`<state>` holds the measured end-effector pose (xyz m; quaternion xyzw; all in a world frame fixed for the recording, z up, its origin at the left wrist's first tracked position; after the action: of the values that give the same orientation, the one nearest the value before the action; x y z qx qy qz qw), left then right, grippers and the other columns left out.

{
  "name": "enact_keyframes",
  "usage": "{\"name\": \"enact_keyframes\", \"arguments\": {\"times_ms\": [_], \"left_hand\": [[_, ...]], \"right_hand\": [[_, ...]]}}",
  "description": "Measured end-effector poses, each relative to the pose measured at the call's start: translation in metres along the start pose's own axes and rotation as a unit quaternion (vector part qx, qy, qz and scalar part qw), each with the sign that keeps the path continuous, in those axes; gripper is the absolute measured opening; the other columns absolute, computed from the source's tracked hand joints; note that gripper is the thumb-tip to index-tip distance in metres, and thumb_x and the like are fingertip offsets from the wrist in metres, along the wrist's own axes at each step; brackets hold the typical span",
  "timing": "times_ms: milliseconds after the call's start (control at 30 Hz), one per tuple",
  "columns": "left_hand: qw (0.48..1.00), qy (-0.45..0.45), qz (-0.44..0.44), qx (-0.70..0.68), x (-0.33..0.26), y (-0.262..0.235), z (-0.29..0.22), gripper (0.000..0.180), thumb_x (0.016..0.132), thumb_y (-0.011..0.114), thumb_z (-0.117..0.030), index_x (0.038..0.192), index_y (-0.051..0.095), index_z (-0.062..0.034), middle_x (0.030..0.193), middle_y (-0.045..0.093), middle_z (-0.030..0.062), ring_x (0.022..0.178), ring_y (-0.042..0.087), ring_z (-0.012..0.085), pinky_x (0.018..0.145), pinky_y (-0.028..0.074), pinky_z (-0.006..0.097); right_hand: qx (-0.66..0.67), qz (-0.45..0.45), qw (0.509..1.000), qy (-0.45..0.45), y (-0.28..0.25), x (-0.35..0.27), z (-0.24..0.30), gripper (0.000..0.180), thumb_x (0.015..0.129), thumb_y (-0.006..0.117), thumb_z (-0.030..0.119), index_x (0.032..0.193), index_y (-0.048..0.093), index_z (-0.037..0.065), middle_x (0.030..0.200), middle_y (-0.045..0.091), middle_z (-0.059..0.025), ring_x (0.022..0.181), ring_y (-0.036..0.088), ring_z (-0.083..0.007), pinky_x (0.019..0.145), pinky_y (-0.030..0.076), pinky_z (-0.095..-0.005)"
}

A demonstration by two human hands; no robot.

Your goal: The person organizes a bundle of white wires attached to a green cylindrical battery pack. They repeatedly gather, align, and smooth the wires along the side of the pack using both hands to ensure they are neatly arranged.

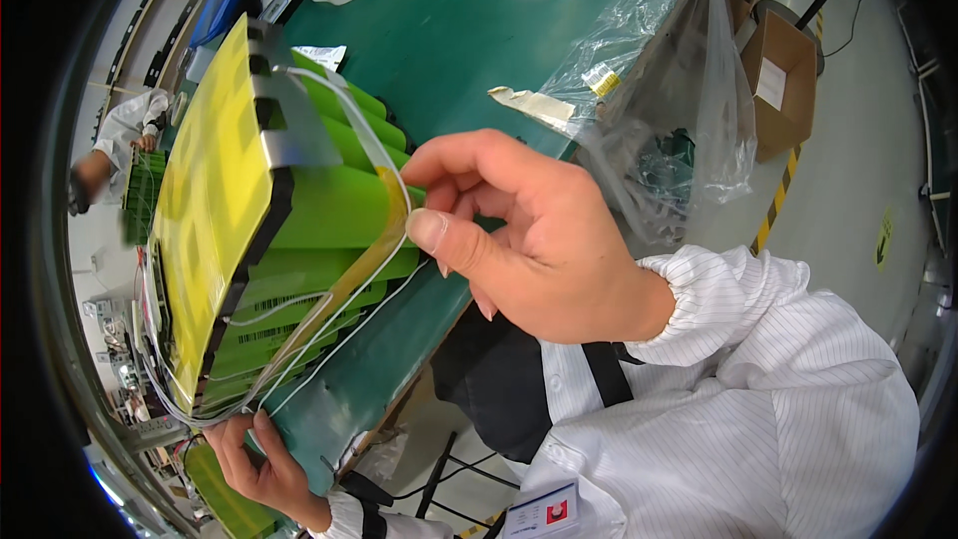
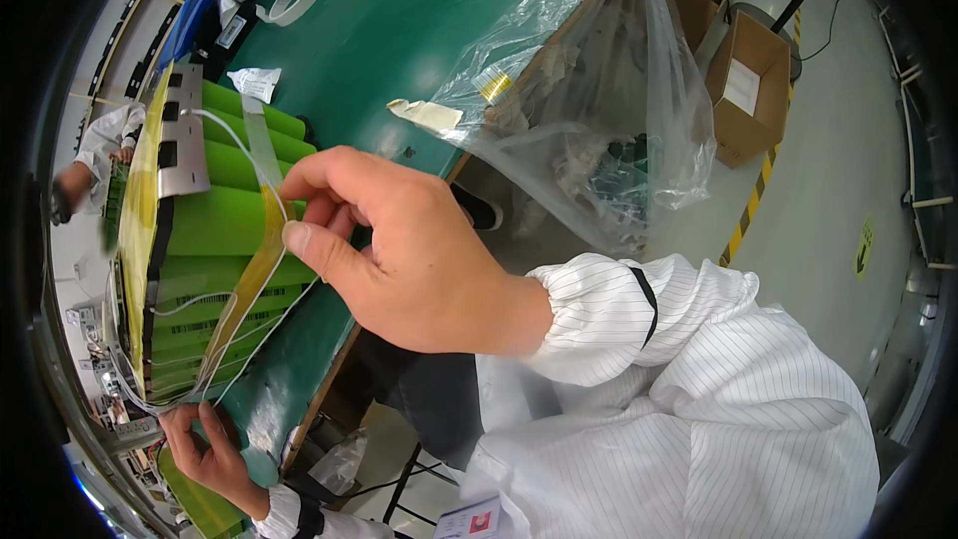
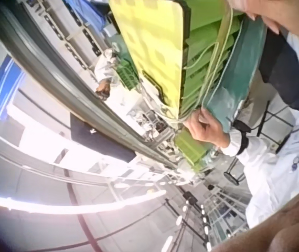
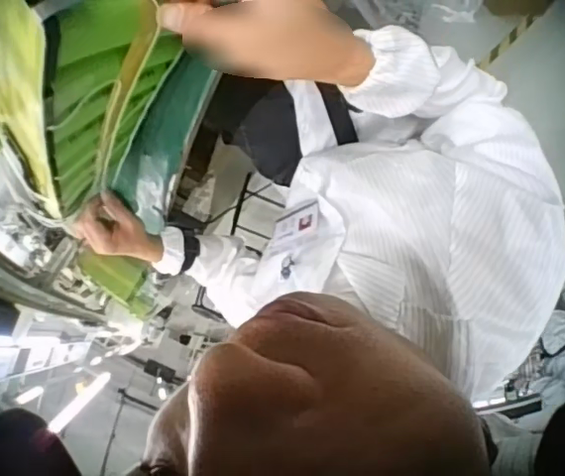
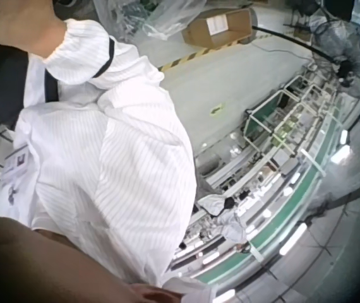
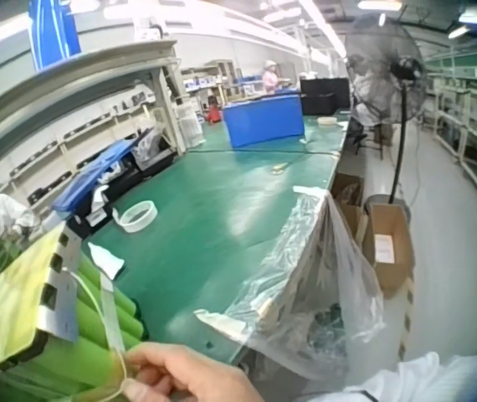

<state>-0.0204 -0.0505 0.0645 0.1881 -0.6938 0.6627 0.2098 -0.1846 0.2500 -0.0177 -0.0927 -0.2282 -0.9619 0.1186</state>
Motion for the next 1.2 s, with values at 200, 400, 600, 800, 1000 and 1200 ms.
{"name": "enact_keyframes", "arguments": {"times_ms": [200,400,600,800,1000,1200], "left_hand": [[0.999,0.031,-0.031,-0.011,0.003,0.002,-0.009,0.005,0.093,0.065,0.004,0.093,0.061,0.0052,0.086,0.058,0.0126,0.081,0.055,0.0284,0.08,0.044,0.038],[0.997,0.058,-0.058,0.015,0.008,0.009,-0.019,0.008,0.09,0.066,0.008,0.094,0.06,0.0051,0.083,0.057,0.0105,0.075,0.052,0.0239,0.073,0.044,0.033],[0.996,0.043,-0.08,0.007,0.006,0.009,-0.02,0.009,0.089,0.068,0.008,0.092,0.06,0.0047,0.084,0.058,0.0107,0.076,0.052,0.0262,0.074,0.043,0.036],[0.996,0.045,-0.082,-0.003,0.007,0.012,-0.019,0.01,0.089,0.068,0.009,0.092,0.06,0.0048,0.086,0.058,0.0102,0.079,0.051,0.0247,0.074,0.043,0.034],[0.995,0.014,-0.097,0.0,0.003,0.005,-0.021,0.011,0.087,0.069,0.01,0.092,0.061,0.0039,0.086,0.059,0.0112,0.081,0.053,0.0269,0.076,0.043,0.035],[0.988,0.032,-0.149,-0.028,0.01,0.013,-0.024,0.021,0.074,0.078,0.009,0.088,0.066,0.0013,0.082,0.063,0.0107,0.079,0.056,0.031,0.076,0.047,0.038]], "right_hand": [[-0.072,0.002,0.996,-0.045,0.0,0.004,0.003,0.02,0.092,0.07,0.004,0.11,0.064,-0.003,0.089,0.068,-0.0093,0.077,0.066,-0.0142,0.067,0.054,-0.0286],[-0.144,-0.02,0.979,-0.143,-0.004,0.003,0.01,0.023,0.089,0.075,0.005,0.11,0.066,0.001,0.092,0.07,-0.0102,0.081,0.069,-0.0153,0.063,0.056,-0.0272],[-0.433,0.118,0.749,-0.487,0.006,0.001,0.03,0.036,0.078,0.081,-0.004,0.11,0.069,0.005,0.097,0.057,-0.0083,0.073,0.056,-0.0158,0.062,0.046,-0.0296],[-0.447,0.151,0.724,-0.503,0.018,0.009,0.034,0.031,0.063,0.075,-0.008,0.091,0.073,0.004,0.087,0.054,-0.0069,0.07,0.054,-0.0196,0.056,0.046,-0.0303],[-0.457,0.163,0.729,-0.482,0.029,0.008,0.042,0.025,0.067,0.084,-0.003,0.089,0.072,0.003,0.085,0.054,-0.0074,0.07,0.053,-0.0209,0.057,0.044,-0.0311],[-0.511,0.146,0.693,-0.488,0.031,-0.003,0.039,0.031,0.066,0.089,0.001,0.093,0.074,0.004,0.085,0.054,-0.0061,0.067,0.051,-0.0202,0.055,0.039,-0.0311]]}}
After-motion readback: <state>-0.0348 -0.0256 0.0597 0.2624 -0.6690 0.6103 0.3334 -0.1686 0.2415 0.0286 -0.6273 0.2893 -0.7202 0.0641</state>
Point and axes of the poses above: each hand's wrist, its own x-axis towards the middle knuckle, its own y-axis out of the palm, z = x × y, the point moved 5 cm from there along x, towards the middle knuckle
